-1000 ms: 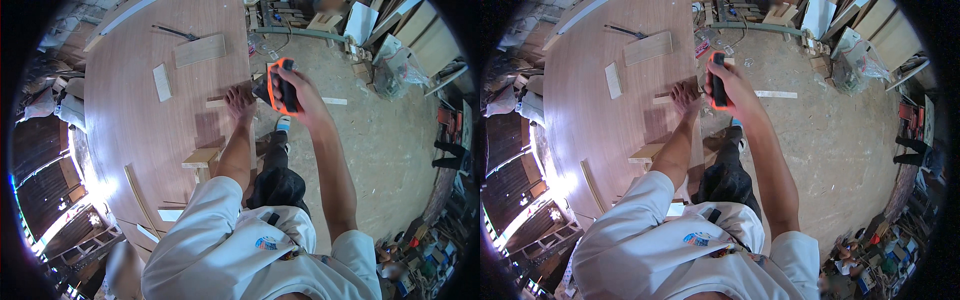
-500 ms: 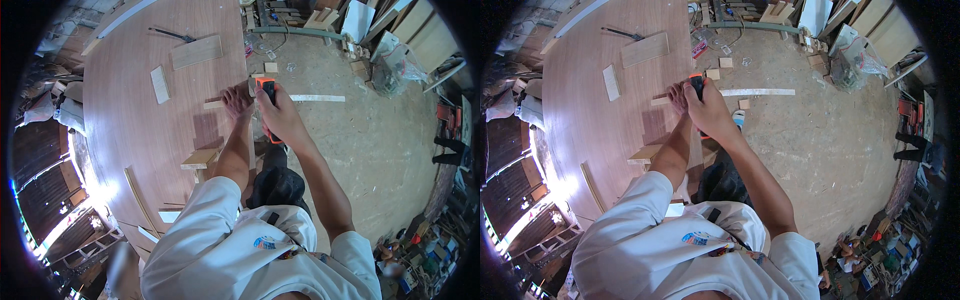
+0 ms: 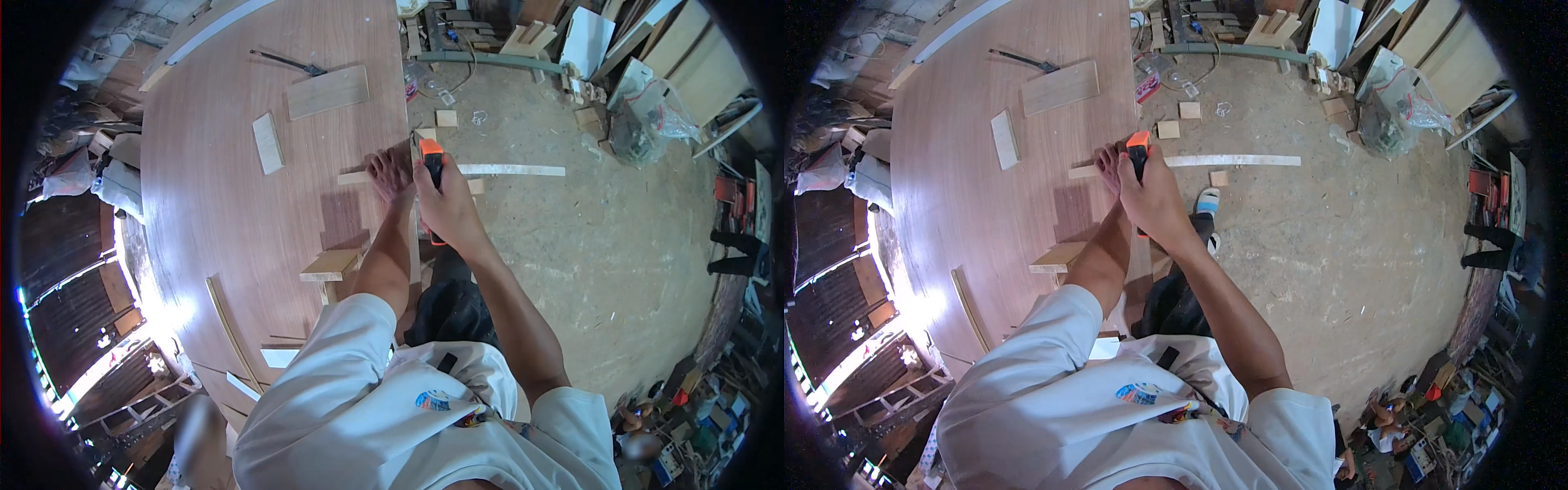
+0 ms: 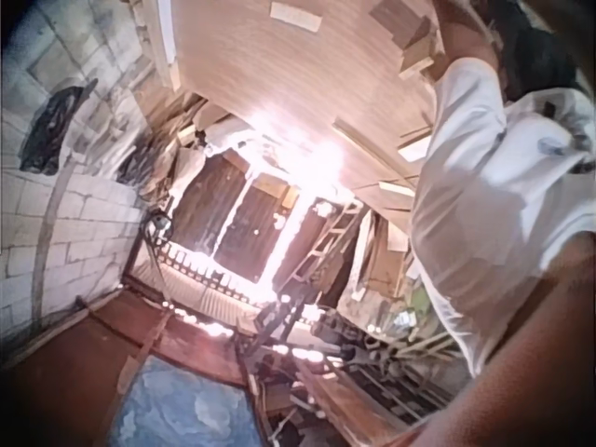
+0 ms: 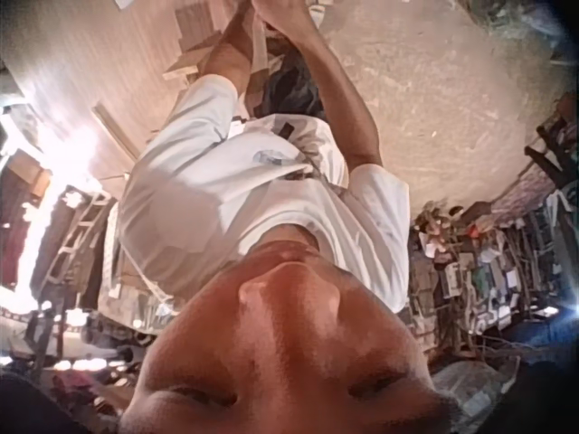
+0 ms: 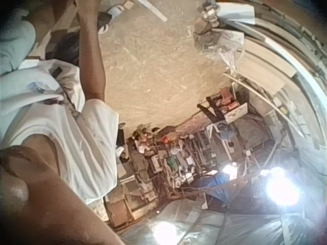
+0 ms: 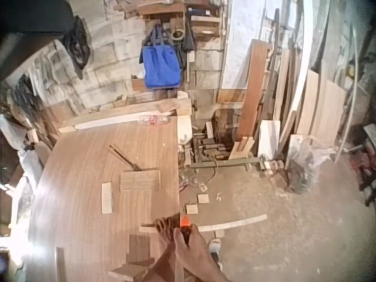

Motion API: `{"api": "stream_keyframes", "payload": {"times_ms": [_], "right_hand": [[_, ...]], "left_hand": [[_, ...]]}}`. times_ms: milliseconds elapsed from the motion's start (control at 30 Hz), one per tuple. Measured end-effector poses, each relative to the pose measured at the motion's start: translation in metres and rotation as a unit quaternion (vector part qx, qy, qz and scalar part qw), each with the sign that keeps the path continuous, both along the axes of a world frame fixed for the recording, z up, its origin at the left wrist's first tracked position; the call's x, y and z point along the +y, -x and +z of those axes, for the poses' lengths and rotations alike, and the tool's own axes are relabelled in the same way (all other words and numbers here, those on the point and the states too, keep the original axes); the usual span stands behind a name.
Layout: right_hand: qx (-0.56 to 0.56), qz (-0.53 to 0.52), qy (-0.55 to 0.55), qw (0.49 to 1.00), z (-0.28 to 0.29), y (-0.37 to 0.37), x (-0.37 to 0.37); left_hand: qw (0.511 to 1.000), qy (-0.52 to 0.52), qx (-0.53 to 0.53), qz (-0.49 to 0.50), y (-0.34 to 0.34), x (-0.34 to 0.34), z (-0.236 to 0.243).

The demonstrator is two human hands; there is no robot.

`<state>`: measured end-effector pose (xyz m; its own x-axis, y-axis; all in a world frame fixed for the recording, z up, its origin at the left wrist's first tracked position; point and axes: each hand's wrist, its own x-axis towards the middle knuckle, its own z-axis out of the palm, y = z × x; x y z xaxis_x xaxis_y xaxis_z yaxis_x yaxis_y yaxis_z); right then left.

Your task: Sawing a piece of wood using a handsaw on a workbench.

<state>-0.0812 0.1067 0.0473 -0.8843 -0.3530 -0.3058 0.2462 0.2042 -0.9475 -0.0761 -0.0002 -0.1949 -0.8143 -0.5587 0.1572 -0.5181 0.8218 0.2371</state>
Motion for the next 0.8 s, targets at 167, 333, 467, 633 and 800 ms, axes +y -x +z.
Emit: {"api": "stream_keyframes", "payload": {"times_ms": [167,333,467,633,800], "right_hand": [[-0.096,0.006,0.037,0.995,0.033,-0.014,0.014],[-0.138,-0.001,0.034,0.990,0.072,-0.032,0.043],[-0.080,-0.009,0.033,0.996,0.068,-0.037,0.035],[-0.070,0.030,-0.021,0.997,0.060,-0.015,0.008],[0.049,-0.013,-0.088,0.995,-0.046,0.023,-0.011]], "left_hand": [[0.991,0.109,0.074,0.015,-0.015,-0.022,-0.017],[1.000,0.000,0.021,0.019,-0.002,-0.007,-0.005],[1.000,-0.013,0.006,0.026,-0.002,-0.005,-0.007],[0.999,0.047,0.012,0.008,-0.013,-0.026,-0.027],[1.000,-0.010,0.023,-0.012,0.002,-0.003,-0.009]]}}
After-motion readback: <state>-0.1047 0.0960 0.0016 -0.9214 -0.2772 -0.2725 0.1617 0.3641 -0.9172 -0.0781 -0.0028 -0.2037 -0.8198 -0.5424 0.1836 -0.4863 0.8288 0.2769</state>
